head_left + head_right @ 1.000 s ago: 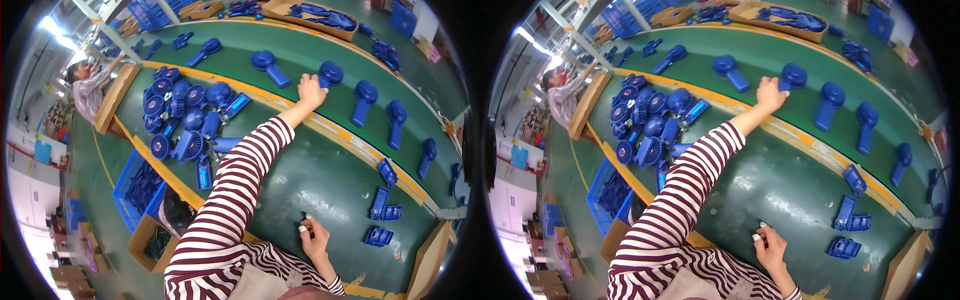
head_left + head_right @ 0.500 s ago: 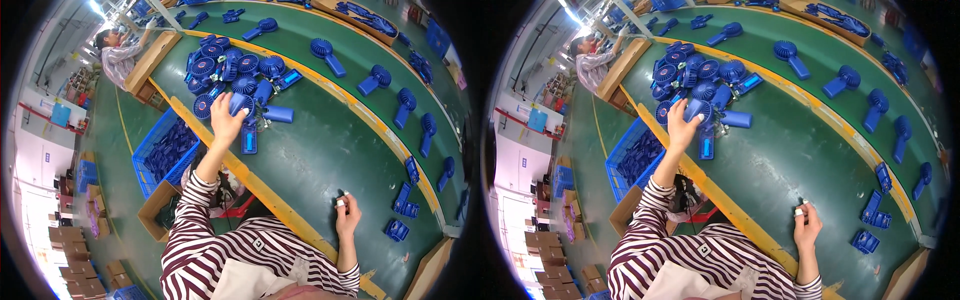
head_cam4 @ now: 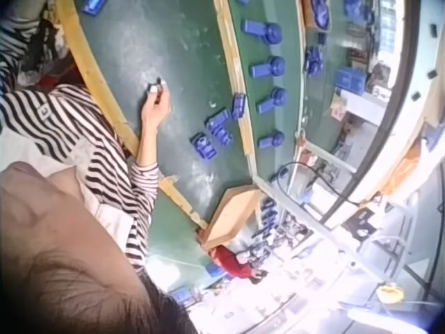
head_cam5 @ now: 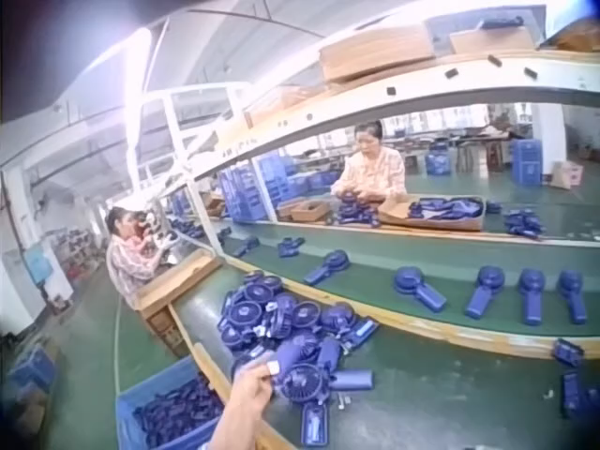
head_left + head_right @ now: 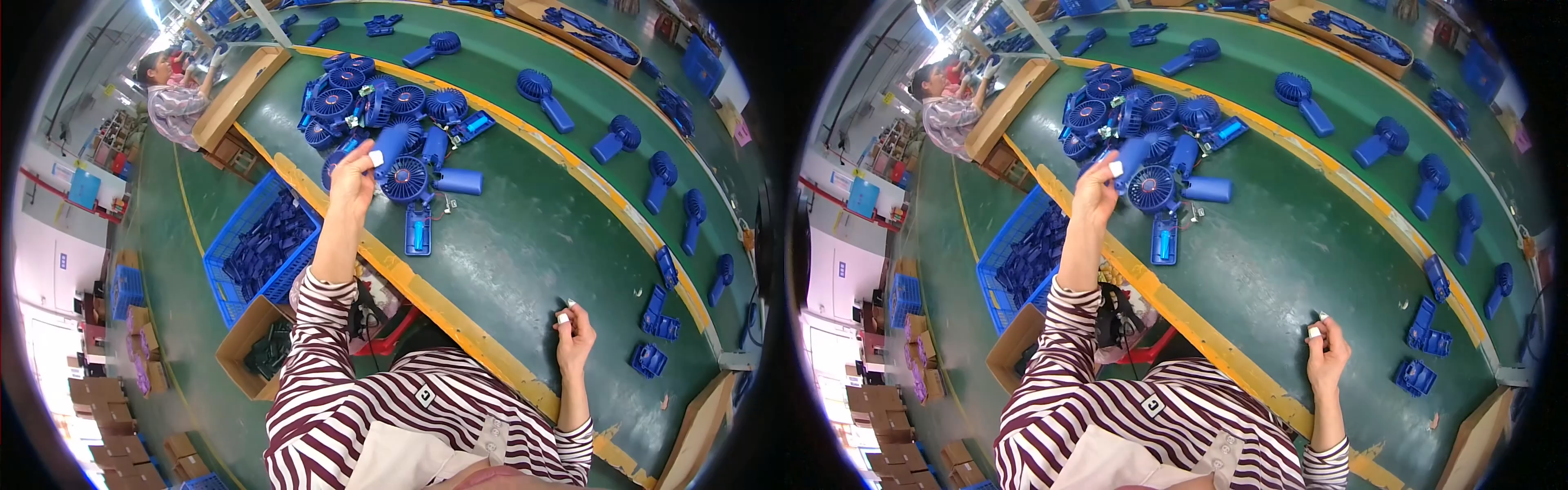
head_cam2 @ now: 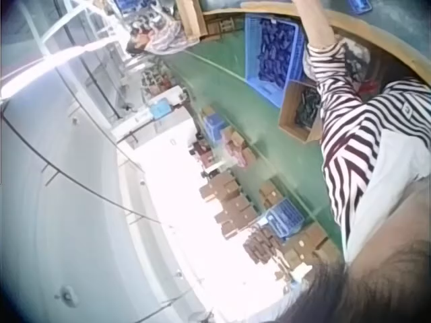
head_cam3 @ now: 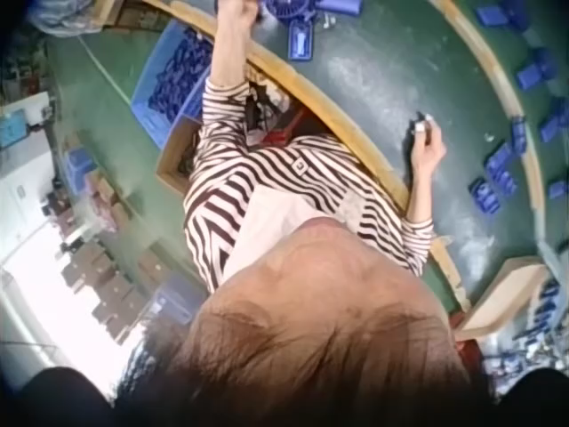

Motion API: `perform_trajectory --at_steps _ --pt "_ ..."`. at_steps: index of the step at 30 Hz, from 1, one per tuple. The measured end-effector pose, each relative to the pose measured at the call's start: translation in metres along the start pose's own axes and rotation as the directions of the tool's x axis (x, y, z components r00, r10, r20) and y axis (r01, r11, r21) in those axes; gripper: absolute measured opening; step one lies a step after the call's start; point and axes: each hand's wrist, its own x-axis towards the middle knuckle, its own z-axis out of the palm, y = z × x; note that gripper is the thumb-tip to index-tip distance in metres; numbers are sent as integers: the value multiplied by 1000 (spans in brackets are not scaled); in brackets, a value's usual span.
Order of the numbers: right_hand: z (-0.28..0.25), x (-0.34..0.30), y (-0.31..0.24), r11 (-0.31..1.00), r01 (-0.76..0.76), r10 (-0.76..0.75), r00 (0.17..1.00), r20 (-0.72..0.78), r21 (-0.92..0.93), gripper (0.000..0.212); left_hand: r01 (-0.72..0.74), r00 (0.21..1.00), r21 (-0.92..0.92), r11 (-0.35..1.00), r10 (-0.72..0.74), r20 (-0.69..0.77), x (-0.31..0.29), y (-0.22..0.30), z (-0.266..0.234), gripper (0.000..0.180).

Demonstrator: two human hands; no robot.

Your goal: The person assembles portable handheld fans by hand, inserting fan blades, circuit boards, and batteries into fan housings.

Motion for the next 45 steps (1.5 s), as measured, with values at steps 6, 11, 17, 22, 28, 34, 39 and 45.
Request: perform_trajectory --at_steps 6,11,17,22,28,34,39,45 --pt "-7 -3 1 1000 -15 15 1000 -5 27 24 -276 914 -174 945 314 256 -41 24 68 48" --pt "-16 5 -14 921 -252 265 964 -3 298 35 33 740 -173 984 93 666 -88 -26 133 52" --pt "-56 20 -15 927 -146 249 929 -275 347 41 -411 121 206 888 -170 978 -172 -132 163 41" --pt "-83 12 -1 994 -94 107 944 -312 57 49 -693 -162 -9 721 -144 976 -209 -173 126 35" --pt "-84 10 -9 963 -143 83 964 -254 -230 45 -940 -139 -97 326 -107 984 -174 -147 99 22" --pt "-75 26 -33 717 -272 -2 920 -392 -642 62 -858 479 454 241 52 877 -168 -131 83 26" --pt "-33 53 -47 538 -265 -98 923 -372 -800 87 -822 567 569 31 -56 822 -183 -143 104 54" --pt "-17 59 -40 536 -241 -10 957 -291 -809 96 -790 589 609 69 -186 786 -186 -153 103 41"
